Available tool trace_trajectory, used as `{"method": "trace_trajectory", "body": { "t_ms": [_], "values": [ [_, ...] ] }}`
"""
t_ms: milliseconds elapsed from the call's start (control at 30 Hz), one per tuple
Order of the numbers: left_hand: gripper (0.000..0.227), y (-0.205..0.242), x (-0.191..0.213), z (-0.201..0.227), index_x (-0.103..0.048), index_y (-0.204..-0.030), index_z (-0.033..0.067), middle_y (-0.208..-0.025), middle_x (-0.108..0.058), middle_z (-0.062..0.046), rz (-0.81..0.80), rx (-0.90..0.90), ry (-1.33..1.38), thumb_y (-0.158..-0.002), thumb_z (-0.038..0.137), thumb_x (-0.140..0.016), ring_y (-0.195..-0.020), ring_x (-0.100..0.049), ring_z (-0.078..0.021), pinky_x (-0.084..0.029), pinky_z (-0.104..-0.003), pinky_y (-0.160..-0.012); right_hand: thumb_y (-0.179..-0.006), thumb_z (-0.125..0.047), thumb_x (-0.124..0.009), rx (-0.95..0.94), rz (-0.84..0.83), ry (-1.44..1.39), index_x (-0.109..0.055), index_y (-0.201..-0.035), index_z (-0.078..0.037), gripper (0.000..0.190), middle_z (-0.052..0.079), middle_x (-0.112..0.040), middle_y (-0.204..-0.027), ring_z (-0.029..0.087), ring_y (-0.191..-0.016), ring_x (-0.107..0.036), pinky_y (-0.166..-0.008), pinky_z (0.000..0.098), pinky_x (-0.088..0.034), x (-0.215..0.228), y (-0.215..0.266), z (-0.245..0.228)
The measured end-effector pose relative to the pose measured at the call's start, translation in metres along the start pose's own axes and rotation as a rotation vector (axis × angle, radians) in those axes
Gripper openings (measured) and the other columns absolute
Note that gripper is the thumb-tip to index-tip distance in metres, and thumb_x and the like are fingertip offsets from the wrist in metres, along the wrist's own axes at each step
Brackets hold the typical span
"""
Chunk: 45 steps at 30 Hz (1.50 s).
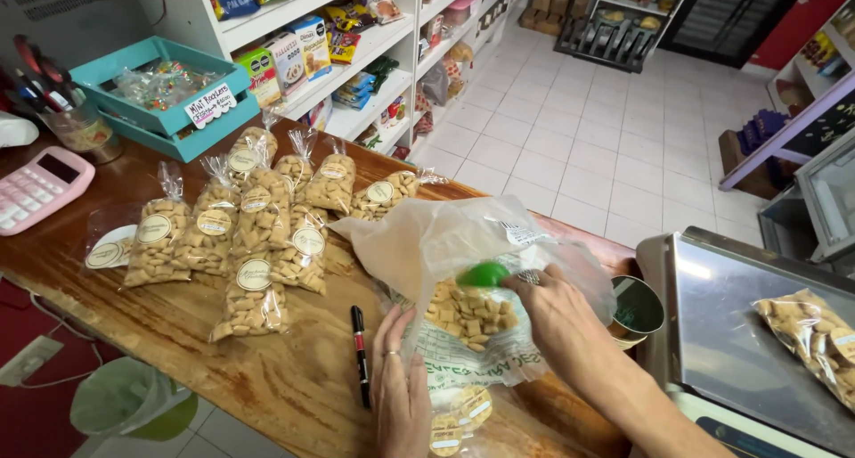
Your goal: Weighing and packaging small snack items into plastic bags and applying labels.
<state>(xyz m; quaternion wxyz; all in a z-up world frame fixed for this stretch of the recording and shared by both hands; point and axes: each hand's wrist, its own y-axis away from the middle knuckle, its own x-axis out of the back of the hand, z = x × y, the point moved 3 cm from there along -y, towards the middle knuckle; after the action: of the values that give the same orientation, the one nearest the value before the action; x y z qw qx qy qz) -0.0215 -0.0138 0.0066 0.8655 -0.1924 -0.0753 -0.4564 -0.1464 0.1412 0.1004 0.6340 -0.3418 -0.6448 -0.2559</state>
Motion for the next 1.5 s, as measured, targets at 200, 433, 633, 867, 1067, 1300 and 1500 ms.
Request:
{"method": "trace_trajectory", "body": {
  "t_ms": [200, 433, 633, 867, 1067, 1300, 1500],
  "values": [
    [0.05, 0.0, -0.002, 0.004, -0.053, -0.14, 0.0074, -0.154, -0.044, -0.014, 0.021, -0.01, -0.007, -0.09, 0.011, -0.043, -0.137, -0.049, -0.0321, -0.038, -0.048, -0.11, -0.065, 0.026, -0.058, 0.272, 0.021, -0.115, -0.062, -0.132, -0.005, 0.074, 0.017, -0.064, -0.136, 0.034, -0.116, -0.059, -0.098, 0.0382, -0.06, -0.02, -0.004, -0.017],
    [0.062, 0.006, -0.007, -0.003, -0.036, -0.15, 0.0021, -0.154, -0.043, -0.016, -0.025, -0.038, -0.003, -0.091, 0.02, -0.049, -0.141, -0.04, -0.0333, -0.027, -0.048, -0.116, -0.088, -0.001, -0.049, -0.009, 0.301, -0.204, -0.063, -0.131, -0.005, 0.045, 0.015, -0.073, -0.099, 0.027, -0.08, -0.061, -0.071, 0.0416, -0.055, 0.02, 0.074, 0.024],
    [0.073, -0.002, -0.024, 0.014, -0.014, -0.158, 0.0186, -0.17, -0.004, -0.011, -0.162, 0.505, 0.7, -0.088, 0.011, -0.035, -0.14, -0.046, -0.0435, -0.066, -0.066, -0.09, -0.093, -0.011, -0.061, -0.261, 0.357, -0.394, -0.069, -0.129, -0.013, 0.037, 0.006, -0.065, -0.072, 0.016, -0.053, -0.064, -0.044, 0.0225, -0.063, -0.094, 0.098, 0.021],
    [0.072, -0.007, -0.044, 0.023, 0.002, -0.161, 0.0171, -0.167, -0.017, -0.019, -0.247, 0.538, 0.711, -0.095, 0.02, -0.027, -0.128, -0.063, -0.0499, -0.057, -0.057, -0.105, -0.088, -0.017, -0.065, -0.666, 0.288, -0.943, -0.078, -0.12, -0.011, 0.035, 0.001, -0.085, -0.08, 0.011, -0.057, -0.065, -0.055, 0.0262, -0.056, -0.078, 0.103, -0.003],
    [0.074, -0.002, -0.023, 0.035, -0.013, -0.161, 0.0242, -0.17, -0.012, -0.002, -0.235, 0.571, 0.646, -0.092, 0.016, -0.04, -0.115, -0.069, -0.0361, -0.066, -0.044, -0.078, -0.099, 0.003, -0.054, -0.899, 0.344, -1.798, -0.068, -0.126, 0.016, 0.033, 0.024, -0.078, -0.1, 0.016, -0.063, -0.046, -0.056, 0.0275, -0.041, -0.063, 0.105, 0.017],
    [0.095, 0.019, 0.007, 0.029, -0.018, -0.157, 0.0024, -0.158, -0.023, -0.029, 0.191, -0.161, 0.101, -0.075, 0.011, -0.065, -0.142, -0.035, -0.0442, -0.028, -0.056, -0.118, -0.098, -0.002, -0.058, -0.71, 0.521, -1.774, -0.072, -0.122, 0.015, 0.033, 0.022, -0.073, -0.087, 0.016, -0.059, -0.049, -0.052, 0.0263, -0.039, -0.067, 0.146, 0.042],
    [0.063, -0.053, -0.016, -0.154, -0.027, -0.153, -0.0068, -0.149, -0.037, -0.023, 0.072, -0.004, 0.544, -0.097, 0.018, -0.042, -0.13, -0.036, -0.0267, -0.029, -0.039, -0.111, -0.099, -0.01, -0.06, -0.716, 0.515, -2.023, -0.073, -0.122, 0.012, 0.035, 0.014, -0.069, -0.078, 0.009, -0.052, -0.047, -0.045, 0.0202, -0.032, -0.041, 0.202, 0.056]
  ]
}}
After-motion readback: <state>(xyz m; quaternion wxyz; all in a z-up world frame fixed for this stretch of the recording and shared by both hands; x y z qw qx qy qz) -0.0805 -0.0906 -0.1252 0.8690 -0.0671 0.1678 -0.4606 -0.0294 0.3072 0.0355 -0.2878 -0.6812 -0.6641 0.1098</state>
